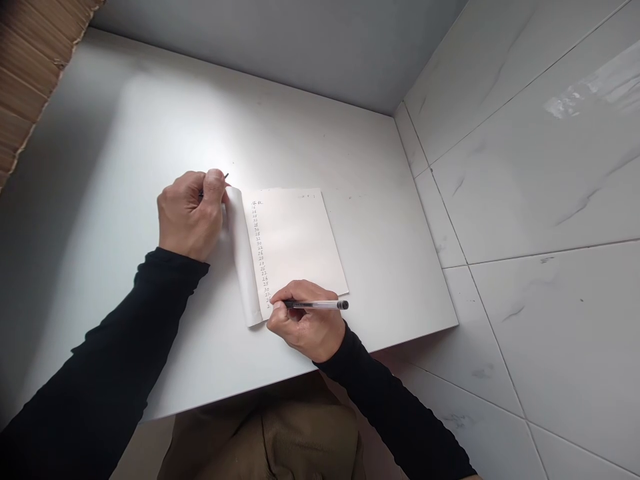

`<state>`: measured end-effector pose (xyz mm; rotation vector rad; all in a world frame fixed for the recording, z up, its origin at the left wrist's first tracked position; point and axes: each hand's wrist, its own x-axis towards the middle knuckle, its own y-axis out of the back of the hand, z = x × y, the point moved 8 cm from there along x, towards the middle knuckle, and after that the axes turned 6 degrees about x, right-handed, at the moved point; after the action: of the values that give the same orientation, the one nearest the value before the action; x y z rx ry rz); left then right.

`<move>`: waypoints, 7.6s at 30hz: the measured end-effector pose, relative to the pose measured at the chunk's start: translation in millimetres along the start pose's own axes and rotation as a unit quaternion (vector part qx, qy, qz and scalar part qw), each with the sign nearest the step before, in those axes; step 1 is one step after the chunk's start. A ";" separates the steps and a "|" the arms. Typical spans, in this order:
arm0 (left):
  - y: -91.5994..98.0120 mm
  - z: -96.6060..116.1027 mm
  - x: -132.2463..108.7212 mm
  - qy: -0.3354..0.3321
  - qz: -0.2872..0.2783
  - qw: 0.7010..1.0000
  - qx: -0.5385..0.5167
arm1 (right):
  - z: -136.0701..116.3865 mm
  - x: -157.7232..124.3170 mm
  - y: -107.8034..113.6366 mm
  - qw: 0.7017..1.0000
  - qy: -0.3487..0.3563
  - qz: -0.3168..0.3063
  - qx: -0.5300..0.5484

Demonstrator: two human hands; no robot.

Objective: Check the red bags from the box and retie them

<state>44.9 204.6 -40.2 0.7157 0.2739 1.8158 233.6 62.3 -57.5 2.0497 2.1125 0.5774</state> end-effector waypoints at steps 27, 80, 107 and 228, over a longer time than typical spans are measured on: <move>0.2 2.1 0.4 0.002 -0.006 1.000 -0.003 | -6.4 2.9 -1.2 1.000 0.025 0.000 0.006; 10.7 -8.7 3.1 0.077 -0.017 0.981 -0.175 | 13.3 142.0 61.7 0.968 -0.007 0.128 0.216; 8.2 -14.4 4.7 0.113 -0.014 0.983 -0.142 | 27.0 159.5 4.1 0.990 -0.039 -0.021 0.133; 8.2 6.2 1.8 -0.019 -0.013 0.998 -0.057 | 33.2 159.9 37.9 0.946 -0.020 0.150 0.286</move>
<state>41.9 202.3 -30.5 0.6628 0.1536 1.7769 271.2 225.4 -48.1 2.6805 2.1336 -0.0775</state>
